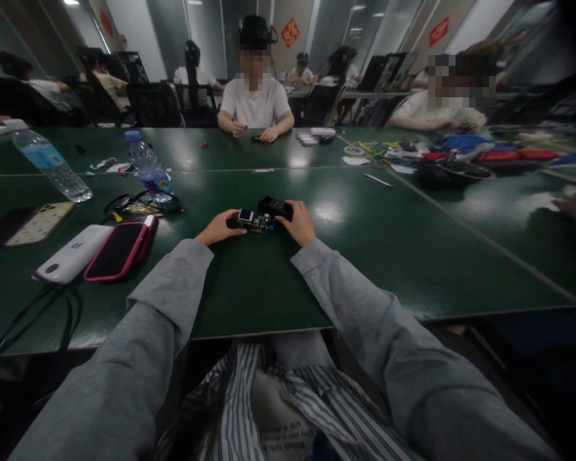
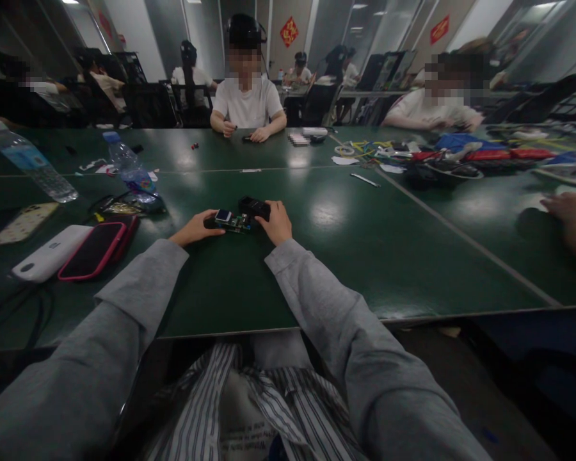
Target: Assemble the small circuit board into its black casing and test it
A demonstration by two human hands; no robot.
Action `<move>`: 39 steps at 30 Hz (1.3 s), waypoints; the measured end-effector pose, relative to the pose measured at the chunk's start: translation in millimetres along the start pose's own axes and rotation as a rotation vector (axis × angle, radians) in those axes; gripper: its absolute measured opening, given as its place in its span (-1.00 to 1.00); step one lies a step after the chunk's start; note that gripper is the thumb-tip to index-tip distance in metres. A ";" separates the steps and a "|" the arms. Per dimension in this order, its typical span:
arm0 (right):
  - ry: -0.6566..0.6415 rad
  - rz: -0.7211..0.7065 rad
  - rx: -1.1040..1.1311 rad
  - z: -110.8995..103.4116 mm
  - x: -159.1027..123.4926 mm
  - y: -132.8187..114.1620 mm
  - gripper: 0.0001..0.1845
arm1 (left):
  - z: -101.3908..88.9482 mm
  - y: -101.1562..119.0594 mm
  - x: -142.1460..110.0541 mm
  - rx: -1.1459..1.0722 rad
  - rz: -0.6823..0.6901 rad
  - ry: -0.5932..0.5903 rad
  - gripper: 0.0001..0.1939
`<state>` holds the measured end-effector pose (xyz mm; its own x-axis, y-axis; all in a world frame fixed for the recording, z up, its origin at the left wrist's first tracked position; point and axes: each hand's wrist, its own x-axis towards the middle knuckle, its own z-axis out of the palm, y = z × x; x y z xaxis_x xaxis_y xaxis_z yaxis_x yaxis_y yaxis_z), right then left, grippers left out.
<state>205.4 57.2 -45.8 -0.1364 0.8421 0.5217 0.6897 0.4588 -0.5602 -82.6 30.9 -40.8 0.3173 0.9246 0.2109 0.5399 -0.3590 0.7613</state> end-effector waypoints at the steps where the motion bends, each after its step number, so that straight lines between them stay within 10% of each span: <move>1: -0.010 -0.002 -0.002 -0.3 -0.6 -0.9 -0.52 | -0.3 1.1 -0.1 0.002 0.000 0.000 -0.25; 11: 0.153 -0.124 0.122 -3.7 1.4 -13.4 -0.48 | 0.9 2.3 0.4 -0.013 0.015 0.010 -0.25; 19: 0.006 -0.355 0.166 -6.7 -7.0 -39.6 -0.43 | 2.2 2.8 1.2 -0.006 -0.013 0.027 -0.26; 39: -0.004 -0.407 0.197 -7.5 -10.1 -44.4 -0.45 | 3.0 6.1 -0.8 -0.027 0.001 0.045 -0.31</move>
<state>181.4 26.2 -21.4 -0.3716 0.5833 0.7223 0.4308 0.7975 -0.4224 -77.2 27.6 -38.2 0.2821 0.9292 0.2387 0.5183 -0.3570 0.7771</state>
